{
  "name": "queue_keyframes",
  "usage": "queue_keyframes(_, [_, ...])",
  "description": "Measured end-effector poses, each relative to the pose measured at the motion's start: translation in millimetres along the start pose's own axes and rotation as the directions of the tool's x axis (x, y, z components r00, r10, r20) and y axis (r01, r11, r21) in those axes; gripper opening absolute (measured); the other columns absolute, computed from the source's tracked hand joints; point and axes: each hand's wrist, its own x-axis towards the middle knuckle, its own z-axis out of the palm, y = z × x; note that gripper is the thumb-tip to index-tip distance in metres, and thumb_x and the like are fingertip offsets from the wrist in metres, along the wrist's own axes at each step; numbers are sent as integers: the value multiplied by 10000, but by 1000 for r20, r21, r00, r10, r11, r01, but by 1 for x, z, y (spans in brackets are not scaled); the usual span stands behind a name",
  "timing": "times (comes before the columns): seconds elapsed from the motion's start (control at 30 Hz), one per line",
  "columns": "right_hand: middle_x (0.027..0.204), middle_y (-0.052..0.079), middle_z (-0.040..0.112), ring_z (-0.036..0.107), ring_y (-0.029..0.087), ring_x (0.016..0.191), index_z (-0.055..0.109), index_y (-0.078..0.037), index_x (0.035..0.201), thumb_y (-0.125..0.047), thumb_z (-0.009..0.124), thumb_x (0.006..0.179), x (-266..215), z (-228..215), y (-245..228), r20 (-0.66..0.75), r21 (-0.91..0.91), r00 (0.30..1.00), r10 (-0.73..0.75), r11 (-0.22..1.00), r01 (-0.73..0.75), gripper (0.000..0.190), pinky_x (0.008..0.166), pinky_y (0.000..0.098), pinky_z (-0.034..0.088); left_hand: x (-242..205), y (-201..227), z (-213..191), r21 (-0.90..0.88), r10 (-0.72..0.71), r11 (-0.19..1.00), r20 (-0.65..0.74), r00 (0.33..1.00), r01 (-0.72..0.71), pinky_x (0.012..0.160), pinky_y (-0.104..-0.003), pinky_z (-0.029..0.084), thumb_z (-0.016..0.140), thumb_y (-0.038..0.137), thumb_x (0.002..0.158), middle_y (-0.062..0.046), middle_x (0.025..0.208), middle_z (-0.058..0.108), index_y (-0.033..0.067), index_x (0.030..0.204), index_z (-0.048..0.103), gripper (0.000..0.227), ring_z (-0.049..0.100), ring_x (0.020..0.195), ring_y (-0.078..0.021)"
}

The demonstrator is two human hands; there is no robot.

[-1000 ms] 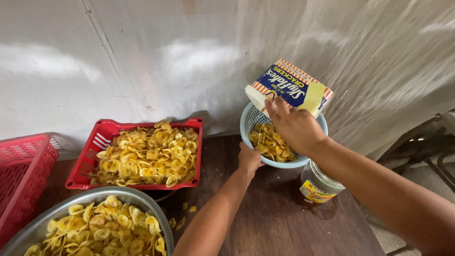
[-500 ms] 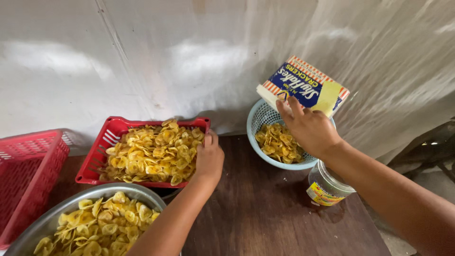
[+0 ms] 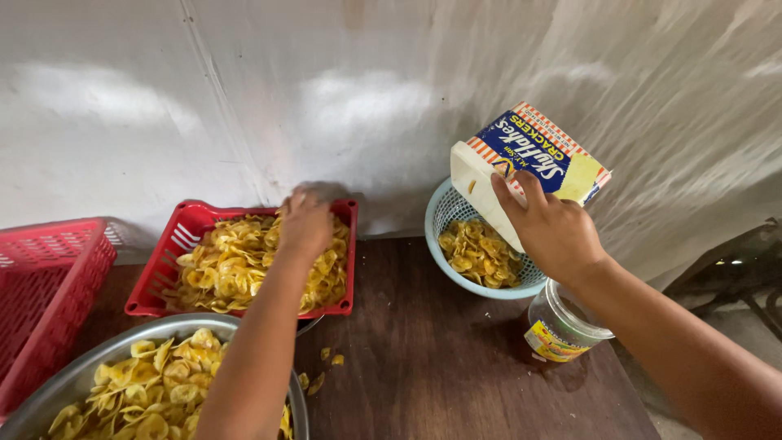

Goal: The person pours liquid from a metal bowl into a plastic jar and transfers banana chips from a container into a blue basket. They then sort banana chips from a large bowl and a red basket into the container, occasionally adding liquid with a green scoop.

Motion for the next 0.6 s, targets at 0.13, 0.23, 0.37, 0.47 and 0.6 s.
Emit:
queue_keyframes(0.13, [1280,122,569,687,179,670,487,-125,1503,-91,627,800,1,-6,8,-14,38,999,34,999,-34,718,531,331,561,-6,-44,-11,60,-144,989,284,948,132,1154,-526,346,461,296,1032,-158,1474,510,78,1245,686,379,407,1417,-369])
queue_keyframes(0.23, [1262,98,578,670,176,630,528,-126,1484,-59,613,816,2,-12,11,-53,85,997,55,995,-50,677,510,333,547,-24,-73,-22,43,-263,963,341,903,264,1062,-510,490,470,308,1065,-182,1394,619,20,1211,717,407,589,1290,-382])
queue_keyframes(0.37, [1255,50,593,628,182,558,595,-156,1445,-50,612,838,4,-22,14,-116,54,985,131,991,-125,617,502,324,538,-41,-109,-47,207,-369,926,331,869,315,991,-506,534,588,253,954,-209,1236,693,20,1129,756,337,674,1149,-394])
queue_keyframes(0.47, [1251,63,593,613,168,536,604,-150,1446,-62,634,807,3,-21,8,-128,55,986,103,994,-96,646,476,308,529,-46,-105,-72,149,-419,908,307,854,392,999,-526,528,590,259,966,-203,1250,694,48,1154,761,331,666,1166,-407])
queue_keyframes(0.6, [1299,60,582,612,146,568,596,-139,1461,-45,643,790,-1,-19,2,-149,95,985,86,993,-72,679,501,314,521,-37,-76,-90,1,-279,954,382,881,301,1123,-535,435,641,417,933,-157,1454,555,162,1394,613,528,534,1359,-348])
